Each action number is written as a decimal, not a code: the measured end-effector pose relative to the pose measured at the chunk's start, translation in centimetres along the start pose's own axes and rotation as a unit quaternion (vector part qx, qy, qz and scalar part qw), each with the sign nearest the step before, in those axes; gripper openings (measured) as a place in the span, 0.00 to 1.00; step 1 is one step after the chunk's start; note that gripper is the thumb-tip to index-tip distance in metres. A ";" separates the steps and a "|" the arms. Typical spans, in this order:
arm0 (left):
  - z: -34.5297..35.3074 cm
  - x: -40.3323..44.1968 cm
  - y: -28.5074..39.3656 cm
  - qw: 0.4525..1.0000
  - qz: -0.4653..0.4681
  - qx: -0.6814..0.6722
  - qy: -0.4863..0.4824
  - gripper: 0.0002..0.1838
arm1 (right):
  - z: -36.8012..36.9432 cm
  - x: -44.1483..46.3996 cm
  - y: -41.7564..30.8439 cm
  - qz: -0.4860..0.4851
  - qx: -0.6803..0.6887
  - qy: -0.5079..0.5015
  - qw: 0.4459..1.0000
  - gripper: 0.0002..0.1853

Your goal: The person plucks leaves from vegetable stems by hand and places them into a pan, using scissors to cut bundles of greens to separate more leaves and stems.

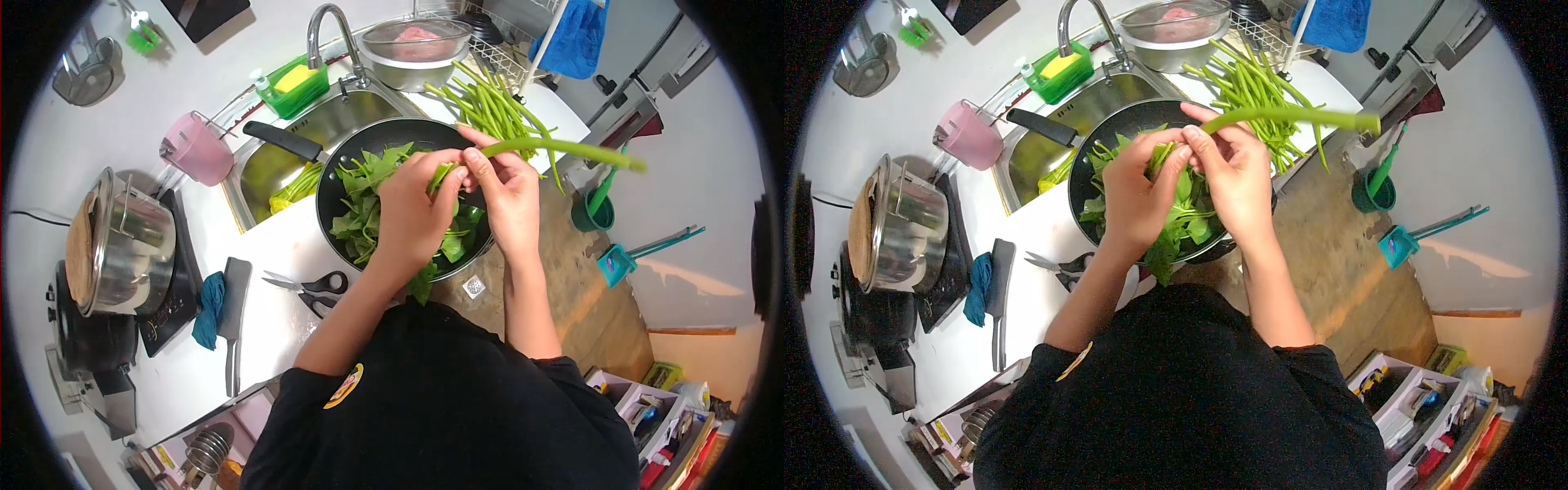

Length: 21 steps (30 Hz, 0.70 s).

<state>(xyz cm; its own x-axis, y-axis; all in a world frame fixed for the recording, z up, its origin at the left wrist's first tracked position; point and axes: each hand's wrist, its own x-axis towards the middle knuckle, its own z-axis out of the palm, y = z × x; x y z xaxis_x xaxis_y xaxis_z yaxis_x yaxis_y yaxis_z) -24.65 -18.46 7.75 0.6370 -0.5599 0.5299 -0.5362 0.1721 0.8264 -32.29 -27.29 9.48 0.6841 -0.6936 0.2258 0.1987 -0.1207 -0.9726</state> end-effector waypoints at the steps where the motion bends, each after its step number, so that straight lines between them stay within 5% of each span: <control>1: -0.4 0.1 0.0 0.999 0.022 0.040 -0.014 0.08 | -0.2 0.0 -0.2 0.009 -0.050 -0.008 0.999 0.11; 6: -2.8 1.1 -0.3 0.962 0.102 0.225 -0.114 0.07 | -0.8 0.1 -0.5 -0.078 -0.317 -0.095 0.940 0.10; 9: -3.6 1.3 0.0 0.955 0.117 0.238 -0.136 0.07 | -0.8 0.0 -0.5 -0.070 -0.348 -0.153 0.922 0.11; 13: -7.2 4.1 -3.8 0.934 0.190 0.302 -0.007 0.06 | -3.5 -0.1 -0.4 -0.016 -0.366 -0.257 0.894 0.12; 16: -8.5 4.8 -1.7 0.973 -0.020 0.229 -0.013 0.08 | -5.9 0.3 0.0 0.023 -0.342 -0.153 0.927 0.14; 18: -6.8 4.3 -2.4 0.976 0.100 0.183 -0.061 0.08 | -6.5 1.6 0.3 0.004 -0.310 -0.079 0.948 0.15; 19: -5.5 3.4 -2.3 0.976 0.051 0.187 -0.099 0.09 | -6.6 2.4 0.0 0.021 -0.326 -0.069 0.942 0.15; 21: -3.4 2.2 -4.2 0.960 0.095 0.223 -0.142 0.12 | -7.2 4.2 1.0 -0.011 -0.347 -0.041 0.937 0.16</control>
<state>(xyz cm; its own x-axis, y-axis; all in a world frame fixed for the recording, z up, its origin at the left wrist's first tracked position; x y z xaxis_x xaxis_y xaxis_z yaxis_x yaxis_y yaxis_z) -19.10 -17.63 6.11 0.3616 -0.7615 0.5379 -0.8522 -0.0360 0.5220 -34.27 -35.40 9.06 0.7427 -0.6316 0.2224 -0.2704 -0.5867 -0.7633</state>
